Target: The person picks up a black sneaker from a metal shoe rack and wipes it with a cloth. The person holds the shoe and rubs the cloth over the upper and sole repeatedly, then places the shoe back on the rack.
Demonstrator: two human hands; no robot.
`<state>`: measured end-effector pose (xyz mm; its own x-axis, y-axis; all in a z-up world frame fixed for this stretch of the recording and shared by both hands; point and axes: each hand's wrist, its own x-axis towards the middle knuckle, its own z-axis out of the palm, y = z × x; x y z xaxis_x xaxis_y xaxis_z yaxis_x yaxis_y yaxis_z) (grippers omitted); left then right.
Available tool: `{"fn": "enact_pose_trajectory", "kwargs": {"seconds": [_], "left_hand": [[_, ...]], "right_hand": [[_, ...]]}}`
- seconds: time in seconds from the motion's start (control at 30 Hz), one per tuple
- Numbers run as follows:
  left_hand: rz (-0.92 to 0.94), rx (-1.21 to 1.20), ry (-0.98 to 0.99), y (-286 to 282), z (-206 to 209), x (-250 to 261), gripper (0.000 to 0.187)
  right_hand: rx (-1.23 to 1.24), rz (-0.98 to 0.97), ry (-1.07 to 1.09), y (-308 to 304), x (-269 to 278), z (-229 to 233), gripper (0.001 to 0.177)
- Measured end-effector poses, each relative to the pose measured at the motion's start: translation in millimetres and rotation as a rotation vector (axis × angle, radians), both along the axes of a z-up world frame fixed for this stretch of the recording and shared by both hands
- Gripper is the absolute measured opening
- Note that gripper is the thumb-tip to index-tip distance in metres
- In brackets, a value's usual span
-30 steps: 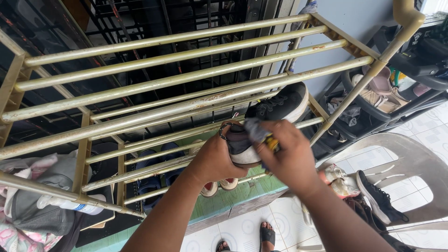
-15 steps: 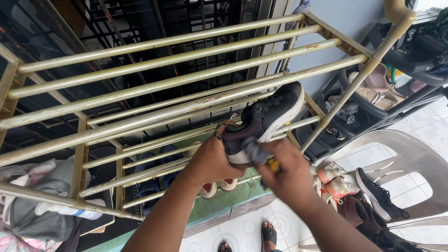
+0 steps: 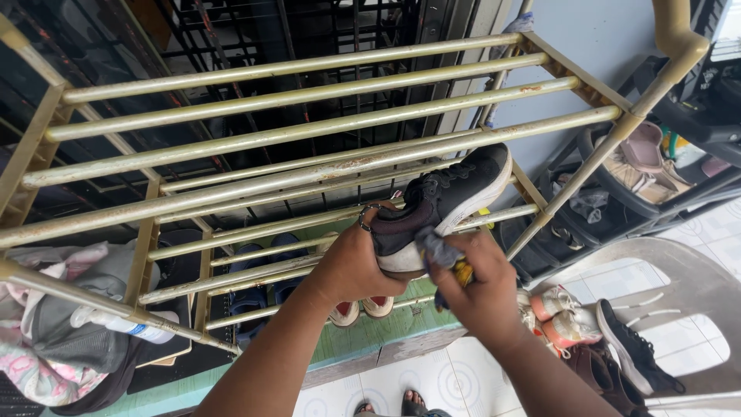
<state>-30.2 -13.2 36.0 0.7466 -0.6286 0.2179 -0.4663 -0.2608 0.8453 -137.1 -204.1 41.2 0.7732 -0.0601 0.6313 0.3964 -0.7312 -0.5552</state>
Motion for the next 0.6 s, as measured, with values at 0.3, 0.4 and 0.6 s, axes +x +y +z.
{"fn": "enact_pose_trajectory", "kwargs": {"seconds": [0.3,0.4,0.6], "left_hand": [[0.259,-0.302,-0.068,-28.0,-15.2,-32.6,0.112],[0.335,-0.26,-0.157,-41.7,-13.9,-34.6,0.099],[0.376,-0.131,-0.461,-59.8,9.1,-43.3,0.098]], "right_hand": [[-0.032,0.081,-0.103,-7.8,-5.1,16.8,0.035],[-0.211,0.217,-0.114,-10.5,-11.1,25.4,0.043],[0.027,-0.077,-0.15,-53.8,2.2,20.6,0.028]]}}
